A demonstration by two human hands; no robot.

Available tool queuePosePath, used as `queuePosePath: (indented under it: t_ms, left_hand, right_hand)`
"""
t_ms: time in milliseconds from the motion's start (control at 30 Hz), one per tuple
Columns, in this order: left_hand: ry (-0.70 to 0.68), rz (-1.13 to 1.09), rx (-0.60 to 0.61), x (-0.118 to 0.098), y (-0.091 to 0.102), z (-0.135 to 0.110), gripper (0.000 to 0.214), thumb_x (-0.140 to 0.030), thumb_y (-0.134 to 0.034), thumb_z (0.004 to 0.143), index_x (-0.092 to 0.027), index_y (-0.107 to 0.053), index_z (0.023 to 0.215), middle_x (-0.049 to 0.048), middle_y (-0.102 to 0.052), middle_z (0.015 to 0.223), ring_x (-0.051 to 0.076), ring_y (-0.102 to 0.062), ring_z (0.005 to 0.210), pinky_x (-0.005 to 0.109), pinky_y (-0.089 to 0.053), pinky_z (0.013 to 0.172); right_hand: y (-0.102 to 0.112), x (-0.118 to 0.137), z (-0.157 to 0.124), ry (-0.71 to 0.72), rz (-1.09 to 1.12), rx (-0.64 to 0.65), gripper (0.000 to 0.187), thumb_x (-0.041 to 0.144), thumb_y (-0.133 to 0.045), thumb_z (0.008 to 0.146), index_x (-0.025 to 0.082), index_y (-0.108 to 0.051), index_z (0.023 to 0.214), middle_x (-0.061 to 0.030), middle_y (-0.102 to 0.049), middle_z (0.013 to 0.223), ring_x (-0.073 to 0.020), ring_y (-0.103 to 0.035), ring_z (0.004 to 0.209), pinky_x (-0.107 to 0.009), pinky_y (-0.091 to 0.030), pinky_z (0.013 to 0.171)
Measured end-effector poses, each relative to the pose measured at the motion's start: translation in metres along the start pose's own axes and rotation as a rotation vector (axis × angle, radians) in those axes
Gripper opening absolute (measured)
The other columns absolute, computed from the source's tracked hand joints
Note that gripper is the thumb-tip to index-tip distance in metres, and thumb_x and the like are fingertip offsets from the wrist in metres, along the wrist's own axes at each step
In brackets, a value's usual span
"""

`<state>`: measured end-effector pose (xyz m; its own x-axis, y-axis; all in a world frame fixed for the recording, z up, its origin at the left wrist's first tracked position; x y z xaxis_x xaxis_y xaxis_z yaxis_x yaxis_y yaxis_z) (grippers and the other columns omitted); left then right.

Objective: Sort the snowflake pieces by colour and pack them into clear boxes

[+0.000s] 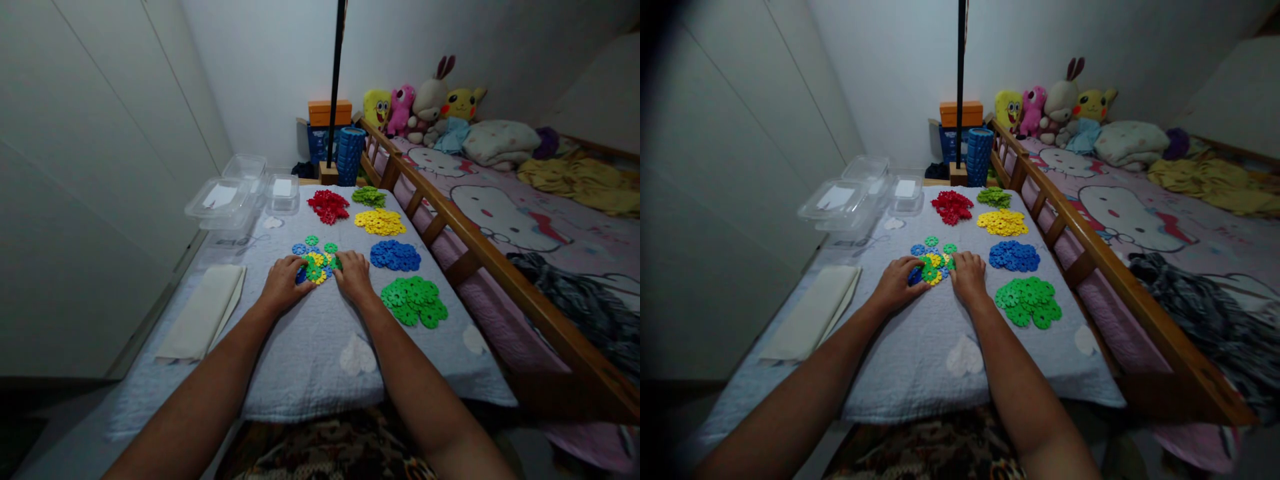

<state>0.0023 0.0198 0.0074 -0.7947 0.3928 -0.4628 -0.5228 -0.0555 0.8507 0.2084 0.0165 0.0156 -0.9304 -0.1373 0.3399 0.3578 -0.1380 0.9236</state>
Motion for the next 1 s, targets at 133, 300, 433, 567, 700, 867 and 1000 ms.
queuePosePath:
  t_ms: [133, 300, 433, 567, 700, 867, 1000]
  left_hand:
    - [-0.003, -0.007, 0.002, -0.001, 0.002, 0.001, 0.048, -0.047, -0.075, 0.078, -0.024, -0.067, 0.12, 0.0106, -0.065, 0.128, 0.031, -0.061, 0.116, 0.046, -0.047, 0.102]
    - [-0.012, -0.004, 0.007, 0.0, 0.002, 0.001, 0.048, -0.044, -0.075, 0.078, -0.022, -0.067, 0.119, 0.0116, -0.066, 0.127, 0.032, -0.06, 0.117, 0.046, -0.046, 0.104]
    - [-0.012, -0.017, 0.005, 0.003, 0.0, 0.001, 0.048, -0.045, -0.074, 0.078, -0.023, -0.066, 0.12, 0.0114, -0.065, 0.129, 0.031, -0.06, 0.118, 0.047, -0.046, 0.104]
    - [-0.009, -0.024, 0.015, 0.005, -0.001, 0.002, 0.048, -0.045, -0.074, 0.078, -0.023, -0.066, 0.12, 0.0119, -0.064, 0.13, 0.032, -0.059, 0.12, 0.048, -0.046, 0.105]
    - [-0.009, -0.023, 0.017, 0.004, 0.001, 0.002, 0.048, -0.044, -0.074, 0.078, -0.022, -0.066, 0.12, 0.0129, -0.064, 0.13, 0.032, -0.059, 0.119, 0.049, -0.046, 0.105]
    - [-0.016, -0.03, 0.015, 0.003, 0.002, 0.002, 0.047, -0.043, -0.074, 0.078, -0.022, -0.066, 0.118, 0.0129, -0.064, 0.129, 0.032, -0.059, 0.12, 0.048, -0.045, 0.106]
    - [-0.015, -0.03, 0.016, 0.004, 0.001, 0.001, 0.047, -0.043, -0.074, 0.078, -0.021, -0.066, 0.119, 0.0136, -0.064, 0.13, 0.032, -0.059, 0.12, 0.049, -0.046, 0.106]
  right_hand:
    - [0.005, -0.003, -0.003, -0.035, 0.046, -0.018, 0.04, 0.021, -0.062, 0.089, 0.021, -0.064, 0.129, -0.0123, -0.065, 0.126, -0.0283, -0.053, 0.117, -0.039, -0.04, 0.101]
    - [0.017, -0.013, -0.008, 0.002, 0.255, -0.027, 0.037, 0.011, -0.051, 0.086, 0.019, -0.068, 0.118, -0.0093, -0.07, 0.113, -0.0217, -0.061, 0.108, -0.032, -0.045, 0.098]
    - [0.045, -0.04, -0.015, -0.029, 0.406, -0.137, 0.037, 0.017, -0.05, 0.084, 0.017, -0.072, 0.113, -0.0102, -0.071, 0.109, -0.0219, -0.064, 0.104, -0.033, -0.046, 0.098]
    - [0.079, -0.085, -0.031, -0.21, 0.444, -0.166, 0.04, 0.027, -0.054, 0.08, 0.017, -0.07, 0.115, -0.0049, -0.071, 0.088, -0.0217, -0.063, 0.079, -0.035, -0.05, 0.08]
    - [0.101, -0.115, -0.051, -0.285, 0.462, -0.146, 0.027, 0.032, -0.057, 0.076, 0.019, -0.071, 0.094, -0.0041, -0.071, 0.085, -0.0203, -0.063, 0.076, -0.032, -0.048, 0.074]
    - [0.106, -0.114, -0.067, -0.262, 0.456, 0.045, 0.021, 0.031, -0.056, 0.075, 0.021, -0.07, 0.086, -0.0012, -0.07, 0.077, -0.0183, -0.063, 0.071, -0.029, -0.047, 0.067]
    - [0.1, -0.108, -0.069, -0.21, 0.37, 0.115, 0.017, 0.027, -0.052, 0.078, 0.022, -0.068, 0.079, -0.0019, -0.069, 0.077, -0.0182, -0.063, 0.073, -0.029, -0.046, 0.067]
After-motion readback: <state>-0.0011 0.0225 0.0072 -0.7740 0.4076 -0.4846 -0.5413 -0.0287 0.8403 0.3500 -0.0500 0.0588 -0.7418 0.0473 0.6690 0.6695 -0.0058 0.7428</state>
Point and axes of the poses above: each hand's wrist, its own z-axis towards the middle knuckle, its own y-axis out of the back of the hand, x = y × z, the point moved 2 cm from there along z, towards the middle knuckle
